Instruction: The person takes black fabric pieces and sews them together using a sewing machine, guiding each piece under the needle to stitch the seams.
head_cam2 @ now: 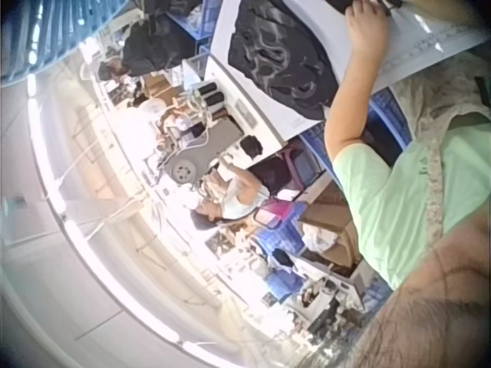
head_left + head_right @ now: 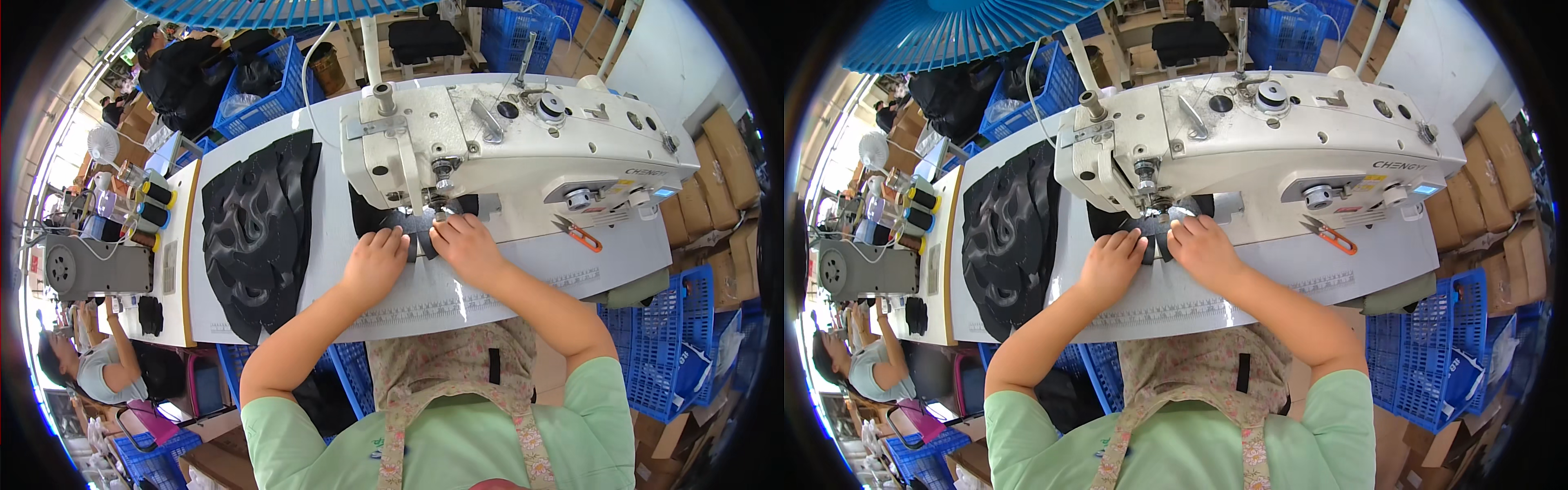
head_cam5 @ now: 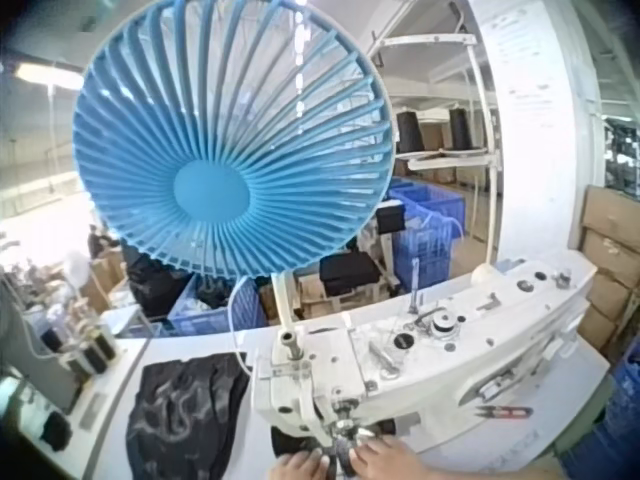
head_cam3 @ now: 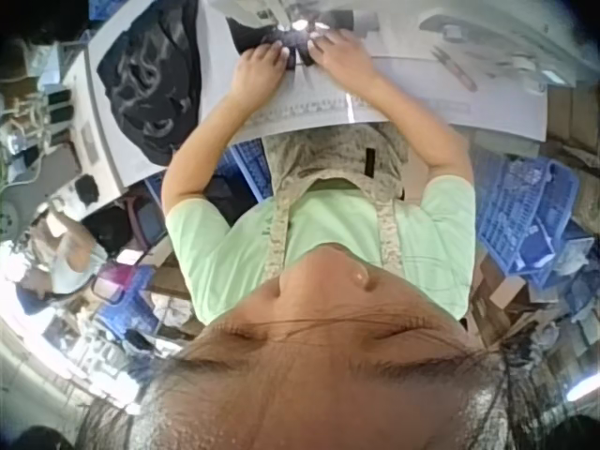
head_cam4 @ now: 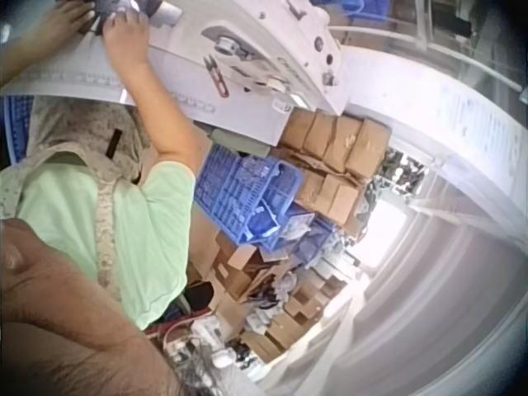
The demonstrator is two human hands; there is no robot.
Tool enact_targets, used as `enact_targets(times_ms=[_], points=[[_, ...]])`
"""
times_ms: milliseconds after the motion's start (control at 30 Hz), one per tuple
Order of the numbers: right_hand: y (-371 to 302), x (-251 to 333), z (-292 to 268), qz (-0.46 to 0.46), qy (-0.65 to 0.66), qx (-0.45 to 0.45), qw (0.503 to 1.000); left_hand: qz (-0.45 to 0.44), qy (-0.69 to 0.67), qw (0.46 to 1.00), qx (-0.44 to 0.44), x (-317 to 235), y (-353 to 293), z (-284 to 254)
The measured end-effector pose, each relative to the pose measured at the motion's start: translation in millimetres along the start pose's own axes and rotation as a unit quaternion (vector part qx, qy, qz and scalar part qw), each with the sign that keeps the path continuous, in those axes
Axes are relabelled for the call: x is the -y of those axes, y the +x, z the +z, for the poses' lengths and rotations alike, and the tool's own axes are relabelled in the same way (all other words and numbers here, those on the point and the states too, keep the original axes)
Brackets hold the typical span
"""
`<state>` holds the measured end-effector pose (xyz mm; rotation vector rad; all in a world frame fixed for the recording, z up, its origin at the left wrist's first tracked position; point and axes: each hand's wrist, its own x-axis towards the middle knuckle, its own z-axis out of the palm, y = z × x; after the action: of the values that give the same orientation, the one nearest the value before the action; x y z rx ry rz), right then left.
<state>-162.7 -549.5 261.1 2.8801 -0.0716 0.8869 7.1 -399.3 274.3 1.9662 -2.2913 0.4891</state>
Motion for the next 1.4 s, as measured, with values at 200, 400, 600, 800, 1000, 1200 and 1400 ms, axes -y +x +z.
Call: enact_targets(times_ms=[200,400,600,800,1000,1200,1400], points=[[-0.7,1.0,-1.3,0.009,0.010,0.014,1.000,0.002,-0.020,1.000,-0.003,2.9,0.4,0.9],[2.1,0.1,-1.1,0.022,0.011,0.017,1.000,-0.012,-0.029,1.000,-0.001,1.9,4.5,3.6],[6.2,-5.8,4.6,0.040,0.023,0.020,0.999,-0.049,-0.033,0.998,0.016,4.1,15.6,3.0],[7.4,-5.9,5.5,0.052,0.035,0.017,0.998,-0.044,-0.030,0.999,0.004,6.5,16.2,4.1],[6.7,-6.7,6.9,0.063,0.075,0.010,0.995,-0.045,-0.043,0.998,-0.015,7.0,17.0,4.7],[7.8,-7.7,6.8,0.055,0.055,-0.001,0.997,-0.029,-0.015,0.998,-0.046,7.5,17.5,5.3],[9.2,-7.5,8.4,0.051,0.052,-0.011,0.997,-0.048,-0.039,0.997,-0.037,6.8,15.8,8.7]])
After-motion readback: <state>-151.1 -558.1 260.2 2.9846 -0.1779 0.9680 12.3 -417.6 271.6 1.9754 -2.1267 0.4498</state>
